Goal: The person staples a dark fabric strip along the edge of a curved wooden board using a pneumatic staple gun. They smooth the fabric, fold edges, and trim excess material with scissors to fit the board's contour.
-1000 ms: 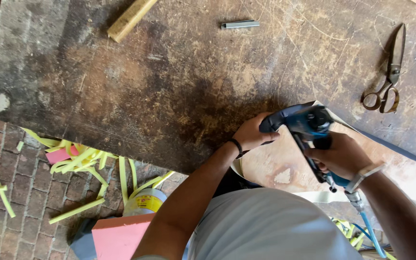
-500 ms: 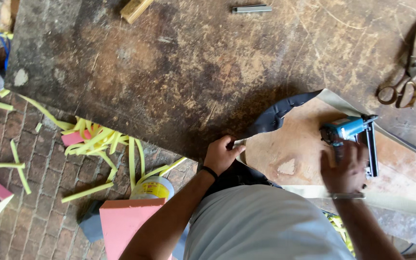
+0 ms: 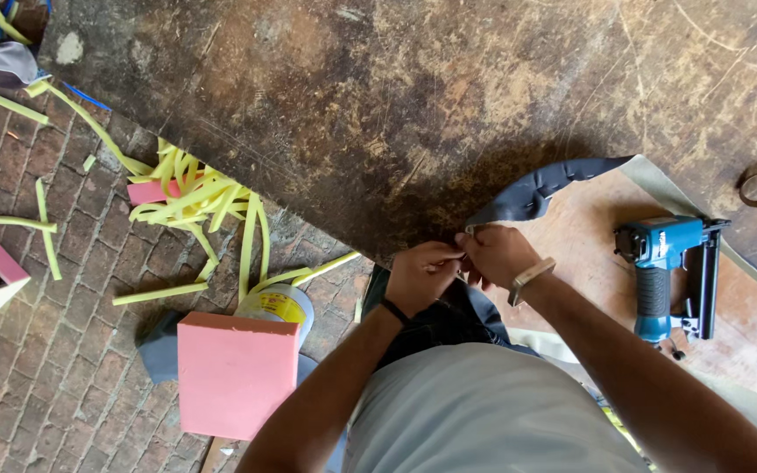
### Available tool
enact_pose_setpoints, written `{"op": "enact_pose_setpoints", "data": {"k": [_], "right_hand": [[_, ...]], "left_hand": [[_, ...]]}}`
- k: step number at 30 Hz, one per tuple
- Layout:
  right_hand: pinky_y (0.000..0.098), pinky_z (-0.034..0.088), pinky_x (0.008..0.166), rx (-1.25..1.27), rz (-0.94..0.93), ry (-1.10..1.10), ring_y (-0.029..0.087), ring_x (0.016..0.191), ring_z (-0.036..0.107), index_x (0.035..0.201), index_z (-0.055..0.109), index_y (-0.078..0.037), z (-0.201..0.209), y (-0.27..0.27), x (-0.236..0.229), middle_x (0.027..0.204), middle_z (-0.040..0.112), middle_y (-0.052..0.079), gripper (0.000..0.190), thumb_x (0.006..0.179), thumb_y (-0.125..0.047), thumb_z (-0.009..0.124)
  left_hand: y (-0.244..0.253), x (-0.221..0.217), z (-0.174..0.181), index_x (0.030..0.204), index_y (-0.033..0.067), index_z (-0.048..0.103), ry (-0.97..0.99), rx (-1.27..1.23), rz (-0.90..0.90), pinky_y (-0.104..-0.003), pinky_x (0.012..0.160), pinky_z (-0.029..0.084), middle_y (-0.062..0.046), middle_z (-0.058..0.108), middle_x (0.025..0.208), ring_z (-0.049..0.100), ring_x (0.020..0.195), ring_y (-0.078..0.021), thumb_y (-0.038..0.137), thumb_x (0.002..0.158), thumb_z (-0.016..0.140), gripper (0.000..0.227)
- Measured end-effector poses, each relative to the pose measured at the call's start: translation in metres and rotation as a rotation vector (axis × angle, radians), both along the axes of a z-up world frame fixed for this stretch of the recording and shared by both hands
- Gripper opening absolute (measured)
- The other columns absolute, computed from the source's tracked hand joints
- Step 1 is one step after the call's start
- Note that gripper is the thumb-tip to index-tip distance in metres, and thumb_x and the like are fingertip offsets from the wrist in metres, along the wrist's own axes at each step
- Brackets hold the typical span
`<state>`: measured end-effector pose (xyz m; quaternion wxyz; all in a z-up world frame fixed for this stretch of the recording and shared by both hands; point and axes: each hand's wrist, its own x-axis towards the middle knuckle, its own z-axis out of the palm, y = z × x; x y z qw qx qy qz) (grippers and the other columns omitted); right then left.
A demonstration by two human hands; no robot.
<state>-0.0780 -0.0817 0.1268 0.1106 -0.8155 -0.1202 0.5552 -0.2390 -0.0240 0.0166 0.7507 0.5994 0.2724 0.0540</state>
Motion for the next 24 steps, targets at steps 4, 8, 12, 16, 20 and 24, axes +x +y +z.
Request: {"op": "enact_pose_setpoints", "data": {"k": [4, 8, 12, 16, 20, 24], "right_hand": [[0.0291, 0.051, 0.036, 0.379, -0.171, -0.020, 0.011, 0.045, 0.063, 0.073, 0.064, -0.003, -0.006, -0.040, 0.010, 0.059, 0.067, 0.004, 0.034, 0.097, -0.027, 0.061], [0.0282, 0.046, 0.036, 0.372, -0.207, -0.038, 0.011, 0.041, 0.057, 0.067, 0.070, -0.001, -0.017, -0.073, 0.021, 0.053, 0.063, 0.005, 0.042, 0.099, -0.028, 0.064], [0.0265, 0.042, 0.035, 0.554, -0.240, -0.030, 0.010, 0.037, 0.055, 0.064, 0.067, 0.001, -0.024, -0.089, 0.038, 0.048, 0.059, 0.006, 0.046, 0.100, -0.027, 0.064], [0.0264, 0.040, 0.034, 0.695, -0.268, 0.045, 0.009, 0.036, 0.052, 0.067, 0.065, 0.000, -0.039, -0.088, 0.039, 0.049, 0.056, 0.003, 0.042, 0.100, -0.026, 0.063], [0.0272, 0.043, 0.037, 0.568, -0.247, 0.010, 0.010, 0.039, 0.053, 0.067, 0.065, 0.001, -0.050, -0.081, 0.020, 0.049, 0.056, 0.004, 0.044, 0.103, -0.023, 0.061], [0.0260, 0.054, 0.049, 0.569, -0.142, -0.217, 0.009, 0.058, 0.065, 0.099, 0.073, -0.006, -0.020, -0.099, 0.035, 0.074, 0.073, 0.002, 0.018, 0.096, -0.015, 0.058]], "left_hand": [[0.010, 0.020, -0.030, 0.130, 0.0045, 0.069, -0.040, -0.803, 0.097, -0.036, 0.091, 0.062, -0.010, 0.077, 0.118, 0.074, 0.104, -0.0227, 0.032, 0.097, 0.057, 0.045], [-0.032, 0.084, -0.056, 0.128, 0.0053, 0.064, -0.190, -1.495, 0.118, -0.038, 0.086, 0.060, -0.010, 0.073, 0.113, 0.072, 0.098, -0.0240, 0.041, 0.105, 0.045, 0.047], [-0.063, 0.128, -0.062, 0.115, 0.0050, 0.066, -0.233, -1.398, 0.038, -0.040, 0.071, 0.059, -0.012, 0.071, 0.096, 0.069, 0.080, -0.0270, 0.047, 0.112, 0.038, 0.050], [-0.056, 0.084, -0.042, 0.112, 0.0056, 0.067, -0.188, -1.375, 0.159, -0.040, 0.073, 0.058, -0.011, 0.067, 0.088, 0.067, 0.079, -0.0251, 0.047, 0.111, 0.039, 0.050], [-0.048, 0.050, -0.027, 0.110, 0.0076, 0.063, -0.237, -1.334, 0.078, -0.043, 0.085, 0.056, -0.011, 0.066, 0.095, 0.067, 0.091, -0.0265, 0.029, 0.112, 0.049, 0.026], [-0.046, 0.076, -0.040, 0.123, 0.0063, 0.058, -0.203, -0.807, -0.017, -0.037, 0.094, 0.052, -0.005, 0.065, 0.113, 0.062, 0.104, -0.0186, 0.023, 0.105, 0.066, 0.026]]}}
